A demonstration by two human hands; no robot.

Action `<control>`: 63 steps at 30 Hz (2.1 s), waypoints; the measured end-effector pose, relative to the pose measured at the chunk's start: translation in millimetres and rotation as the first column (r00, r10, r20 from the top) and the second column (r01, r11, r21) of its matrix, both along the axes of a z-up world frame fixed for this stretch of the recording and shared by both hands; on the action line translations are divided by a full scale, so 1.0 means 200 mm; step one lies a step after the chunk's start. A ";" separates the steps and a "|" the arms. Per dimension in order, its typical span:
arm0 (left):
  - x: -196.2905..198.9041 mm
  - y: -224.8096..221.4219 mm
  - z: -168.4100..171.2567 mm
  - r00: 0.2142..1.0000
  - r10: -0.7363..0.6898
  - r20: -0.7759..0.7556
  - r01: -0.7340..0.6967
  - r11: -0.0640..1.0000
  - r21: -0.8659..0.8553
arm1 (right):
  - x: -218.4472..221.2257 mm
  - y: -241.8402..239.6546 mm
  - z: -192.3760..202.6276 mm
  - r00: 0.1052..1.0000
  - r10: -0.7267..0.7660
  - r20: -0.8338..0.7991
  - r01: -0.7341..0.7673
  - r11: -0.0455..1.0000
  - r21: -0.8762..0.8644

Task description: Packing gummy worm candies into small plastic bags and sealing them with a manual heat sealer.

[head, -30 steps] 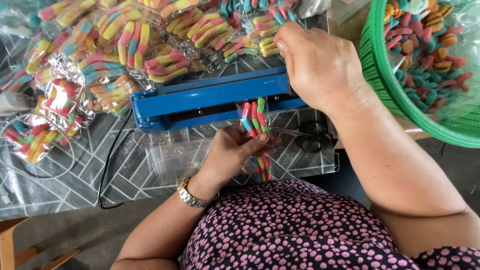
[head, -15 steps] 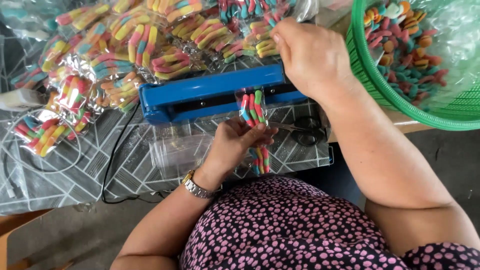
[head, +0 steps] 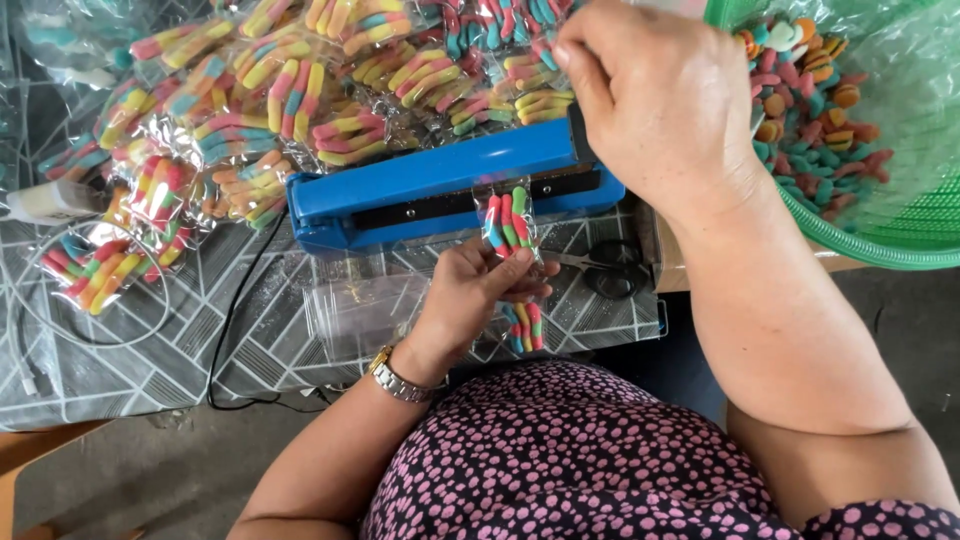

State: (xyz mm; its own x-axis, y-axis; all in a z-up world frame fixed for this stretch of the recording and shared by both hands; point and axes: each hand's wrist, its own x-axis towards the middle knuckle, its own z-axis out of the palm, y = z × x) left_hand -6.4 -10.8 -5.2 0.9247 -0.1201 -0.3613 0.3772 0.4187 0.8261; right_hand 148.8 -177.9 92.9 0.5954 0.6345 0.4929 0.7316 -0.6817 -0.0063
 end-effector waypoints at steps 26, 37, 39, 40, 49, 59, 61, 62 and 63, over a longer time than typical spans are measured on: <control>0.00 0.03 0.02 0.999 -0.044 -0.013 0.045 0.993 0.108 | 0.03 0.05 -0.23 0.890 -0.141 -0.433 0.051 0.976 -0.214; 0.02 0.04 -0.02 0.998 -0.036 0.044 0.033 0.997 0.066 | 0.07 0.05 -0.22 0.831 -0.201 -0.519 0.068 0.962 -0.265; 0.01 0.04 -0.04 0.998 -0.025 0.065 0.024 1.000 0.012 | 0.07 0.04 -0.23 0.847 -0.173 -0.502 0.045 0.965 -0.257; 0.02 0.04 -0.05 0.997 -0.027 0.067 0.026 1.000 0.011 | 0.07 0.05 -0.22 0.848 -0.176 -0.500 0.048 0.965 -0.258; 0.02 0.05 -0.04 0.998 -0.017 0.067 0.021 0.998 -0.053 | 0.06 0.03 -0.24 0.867 -0.172 -0.467 0.052 0.964 -0.259; 0.03 0.04 -0.03 0.999 -0.046 0.023 0.046 0.999 -0.001 | 0.07 0.03 -0.25 0.880 -0.157 -0.447 0.049 0.969 -0.244; 0.03 0.03 -0.03 0.999 -0.038 0.031 0.038 0.999 -0.010 | 0.07 0.03 -0.25 0.885 -0.155 -0.439 0.054 0.971 -0.234; 0.03 0.03 -0.03 0.999 -0.028 0.031 0.028 1.000 -0.010 | 0.07 0.03 -0.25 0.878 -0.159 -0.451 0.055 0.971 -0.234; 0.03 0.02 -0.02 0.999 -0.017 0.030 0.017 1.000 -0.009 | 0.07 0.03 -0.25 0.872 -0.162 -0.463 0.056 0.971 -0.234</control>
State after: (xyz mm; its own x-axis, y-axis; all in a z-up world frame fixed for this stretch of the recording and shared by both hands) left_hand -0.1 -6.1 -10.0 0.9329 -0.1394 -0.3320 0.3593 0.4203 0.8332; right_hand 162.9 -171.3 43.7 0.7946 0.6072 -0.0023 0.5964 -0.7812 -0.1845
